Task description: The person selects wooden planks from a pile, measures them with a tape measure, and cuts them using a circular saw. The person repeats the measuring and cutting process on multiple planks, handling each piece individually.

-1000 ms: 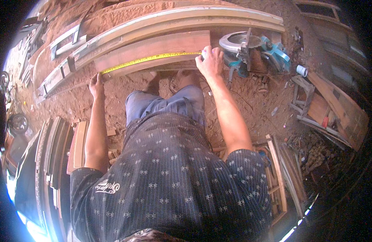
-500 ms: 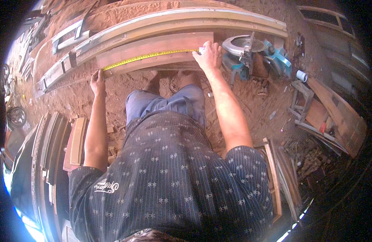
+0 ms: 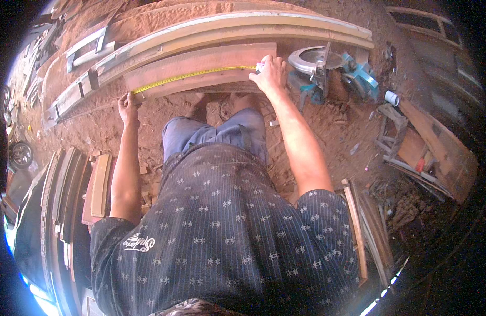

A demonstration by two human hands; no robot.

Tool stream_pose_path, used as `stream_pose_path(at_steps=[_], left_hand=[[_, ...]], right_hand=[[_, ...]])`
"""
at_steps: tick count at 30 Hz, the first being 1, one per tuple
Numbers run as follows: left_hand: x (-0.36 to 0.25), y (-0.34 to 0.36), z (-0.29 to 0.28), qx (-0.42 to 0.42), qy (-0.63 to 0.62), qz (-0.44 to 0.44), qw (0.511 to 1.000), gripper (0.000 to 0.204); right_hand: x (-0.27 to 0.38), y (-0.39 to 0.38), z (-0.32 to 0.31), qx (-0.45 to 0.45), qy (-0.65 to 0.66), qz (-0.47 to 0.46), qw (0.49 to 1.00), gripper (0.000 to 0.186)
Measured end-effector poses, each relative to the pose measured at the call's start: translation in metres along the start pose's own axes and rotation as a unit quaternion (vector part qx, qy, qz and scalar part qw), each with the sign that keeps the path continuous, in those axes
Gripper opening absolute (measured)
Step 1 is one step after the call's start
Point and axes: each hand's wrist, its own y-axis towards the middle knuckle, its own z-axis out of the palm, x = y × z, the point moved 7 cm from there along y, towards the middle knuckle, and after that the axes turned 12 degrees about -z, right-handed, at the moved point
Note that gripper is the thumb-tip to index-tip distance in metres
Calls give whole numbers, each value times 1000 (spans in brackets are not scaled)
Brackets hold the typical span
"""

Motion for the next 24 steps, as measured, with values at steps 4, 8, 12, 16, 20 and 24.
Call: stream_pose_path(at_steps=[4, 8, 12, 16, 20, 24], left_hand=[[1, 0, 0, -13, 7, -4, 1000, 35], [0, -1, 0, -4, 5, -9, 1000, 37], [2, -1, 0, -5, -7, -5, 1000, 37], [-4, -5, 3, -3, 2, 3, 1000, 37], [3, 5, -5, -8, 16, -19, 1000, 39], [-1, 5, -3, -5, 7, -17, 1000, 38]], right_hand=[[-3, 10, 3, -44, 7, -10, 999, 56], [1, 13, -1, -39, 12, -13, 999, 54], [0, 1, 3, -18, 6, -14, 1000, 55], [-7, 5, 6, -44, 18, -23, 999, 56], [-11, 13, 6, -60, 42, -49, 996, 52], [-28, 13, 1, -44, 6, -34, 998, 49]])
